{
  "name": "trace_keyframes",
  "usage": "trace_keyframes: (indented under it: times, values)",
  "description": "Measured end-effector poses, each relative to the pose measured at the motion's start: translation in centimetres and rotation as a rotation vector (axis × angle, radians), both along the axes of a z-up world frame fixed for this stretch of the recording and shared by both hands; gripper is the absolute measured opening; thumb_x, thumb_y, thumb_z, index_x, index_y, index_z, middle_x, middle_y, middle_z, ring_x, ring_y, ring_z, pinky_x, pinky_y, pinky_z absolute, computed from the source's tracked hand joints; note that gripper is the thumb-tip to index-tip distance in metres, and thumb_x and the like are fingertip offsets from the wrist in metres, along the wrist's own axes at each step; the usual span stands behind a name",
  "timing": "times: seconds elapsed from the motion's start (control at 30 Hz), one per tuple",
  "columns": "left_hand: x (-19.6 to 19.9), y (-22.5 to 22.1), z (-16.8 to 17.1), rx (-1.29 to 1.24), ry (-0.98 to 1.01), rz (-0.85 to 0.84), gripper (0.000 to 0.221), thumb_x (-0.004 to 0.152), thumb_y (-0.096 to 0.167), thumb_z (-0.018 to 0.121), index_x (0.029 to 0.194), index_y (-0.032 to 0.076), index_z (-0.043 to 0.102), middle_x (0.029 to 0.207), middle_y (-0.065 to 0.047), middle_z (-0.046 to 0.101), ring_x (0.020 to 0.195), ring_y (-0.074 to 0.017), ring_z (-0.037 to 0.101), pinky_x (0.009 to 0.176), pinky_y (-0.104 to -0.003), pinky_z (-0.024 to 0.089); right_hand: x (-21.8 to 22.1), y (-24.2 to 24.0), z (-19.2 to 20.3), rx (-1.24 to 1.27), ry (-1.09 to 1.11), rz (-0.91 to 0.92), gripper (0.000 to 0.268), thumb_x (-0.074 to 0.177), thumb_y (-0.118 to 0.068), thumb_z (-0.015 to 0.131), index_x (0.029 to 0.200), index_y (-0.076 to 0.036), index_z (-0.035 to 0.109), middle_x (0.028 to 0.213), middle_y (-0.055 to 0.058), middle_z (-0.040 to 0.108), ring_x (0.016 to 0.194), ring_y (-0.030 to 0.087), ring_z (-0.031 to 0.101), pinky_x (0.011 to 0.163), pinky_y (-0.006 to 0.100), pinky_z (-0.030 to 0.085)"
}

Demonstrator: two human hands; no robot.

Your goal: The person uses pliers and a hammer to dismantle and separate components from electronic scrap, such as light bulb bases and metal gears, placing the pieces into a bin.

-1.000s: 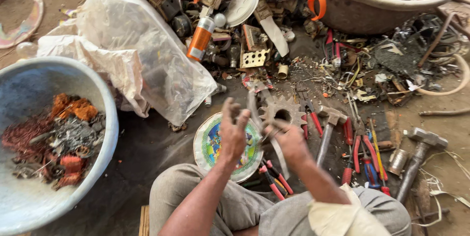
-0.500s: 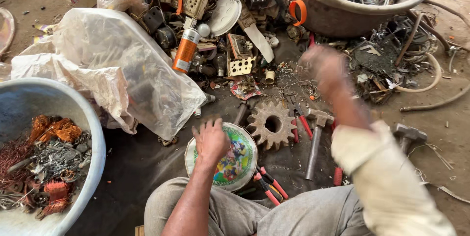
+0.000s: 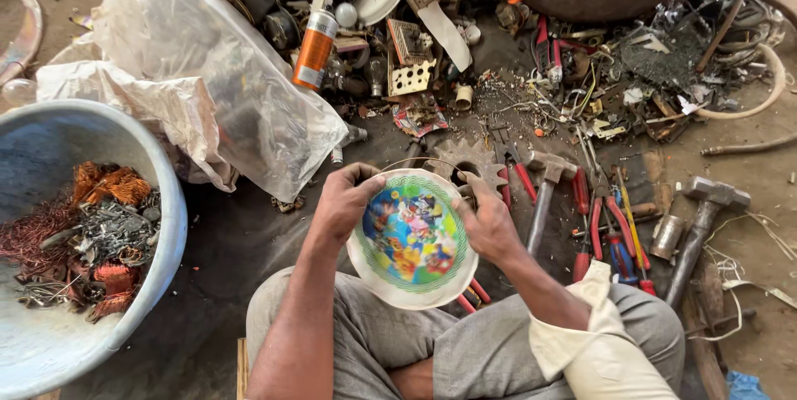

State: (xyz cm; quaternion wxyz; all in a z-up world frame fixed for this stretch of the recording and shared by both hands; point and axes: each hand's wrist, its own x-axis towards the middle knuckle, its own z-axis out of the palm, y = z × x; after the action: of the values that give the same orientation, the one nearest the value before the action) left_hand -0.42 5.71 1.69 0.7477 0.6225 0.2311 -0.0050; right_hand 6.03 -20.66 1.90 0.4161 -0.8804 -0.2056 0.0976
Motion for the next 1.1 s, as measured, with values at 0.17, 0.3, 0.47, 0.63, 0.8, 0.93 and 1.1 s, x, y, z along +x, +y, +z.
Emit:
trace_keyframes:
  times: [0.17, 0.3, 0.47, 0.63, 0.8, 0.93, 1.1]
  values:
    - [-0.6, 0.6, -0.9, 0.227, 0.077, -0.013, 0.02, 0.096, 0.02, 0.072, 0.103, 0.002, 0.077, 0.086, -0.007, 0.078, 0.073, -0.0082, 0.065, 0.067, -0.025, 0.055, 3.9, -0.5, -2.7, 0.436, 0.449, -0.183, 0.027, 0.1, -0.012, 0.063, 0.121, 0.002, 0.072, 0.104, 0.011, 0.077, 0.087, 0.016, 0.07, 0.079, 0.028, 0.058]
    - [-0.6, 0.4, -1.7, 0.666, -0.103, 0.159, 0.017, 0.094, 0.01, 0.067, 0.107, 0.004, 0.076, 0.09, -0.007, 0.075, 0.066, -0.0106, 0.067, 0.06, -0.027, 0.055, 4.6, -1.6, -3.3, 0.477, 0.607, -0.361, 0.02, 0.102, -0.013, 0.063, 0.114, 0.001, 0.072, 0.079, 0.004, 0.063, 0.052, 0.009, 0.046, 0.043, 0.024, 0.035]
    - [-2.3, 5.4, 0.2, 0.335, -0.289, 0.95, 0.018, 0.106, 0.011, 0.06, 0.099, -0.002, 0.07, 0.089, -0.005, 0.072, 0.074, -0.0139, 0.065, 0.063, -0.03, 0.056, 6.2, -2.7, 0.2, 0.319, 0.666, -0.37, 0.019, 0.099, -0.013, 0.062, 0.113, -0.003, 0.072, 0.072, 0.002, 0.06, 0.047, 0.006, 0.045, 0.039, 0.022, 0.033]
    - [-2.6, 7.8, 0.5, 0.02, -0.341, 1.255, 0.017, 0.103, 0.01, 0.054, 0.101, 0.0, 0.067, 0.098, -0.006, 0.071, 0.081, -0.0144, 0.068, 0.068, -0.03, 0.06, 6.0, -2.2, 2.2, 0.353, 0.723, -0.328, 0.02, 0.099, -0.012, 0.062, 0.111, -0.001, 0.072, 0.072, 0.004, 0.059, 0.046, 0.007, 0.044, 0.037, 0.022, 0.031]
    - [-0.7, 6.9, -1.3, 0.174, -0.266, 1.168, 0.019, 0.104, 0.01, 0.057, 0.103, -0.005, 0.068, 0.097, -0.006, 0.069, 0.081, -0.0135, 0.061, 0.069, -0.031, 0.052, 4.4, 0.4, 0.9, 0.42, 0.821, -0.275, 0.023, 0.1, -0.018, 0.061, 0.112, -0.001, 0.073, 0.071, 0.005, 0.061, 0.046, 0.008, 0.044, 0.036, 0.022, 0.033]
    - [-0.5, 7.3, -1.0, 0.139, -0.328, 1.24, 0.02, 0.103, 0.01, 0.056, 0.104, -0.006, 0.069, 0.098, -0.006, 0.07, 0.082, -0.0132, 0.063, 0.072, -0.03, 0.054, 3.0, 1.0, 2.1, 0.405, 0.86, -0.104, 0.023, 0.099, -0.017, 0.063, 0.112, 0.0, 0.072, 0.071, 0.004, 0.061, 0.047, 0.007, 0.044, 0.037, 0.022, 0.032]
    - [-1.0, 7.9, 0.2, -0.04, -0.319, 1.304, 0.02, 0.102, 0.011, 0.056, 0.103, -0.004, 0.069, 0.097, -0.005, 0.071, 0.081, -0.0143, 0.066, 0.07, -0.032, 0.056, 3.7, 0.3, 6.9, -0.059, 0.832, 0.314, 0.022, 0.097, -0.016, 0.07, 0.109, -0.003, 0.082, 0.076, 0.006, 0.069, 0.055, 0.01, 0.05, 0.05, 0.028, 0.04]
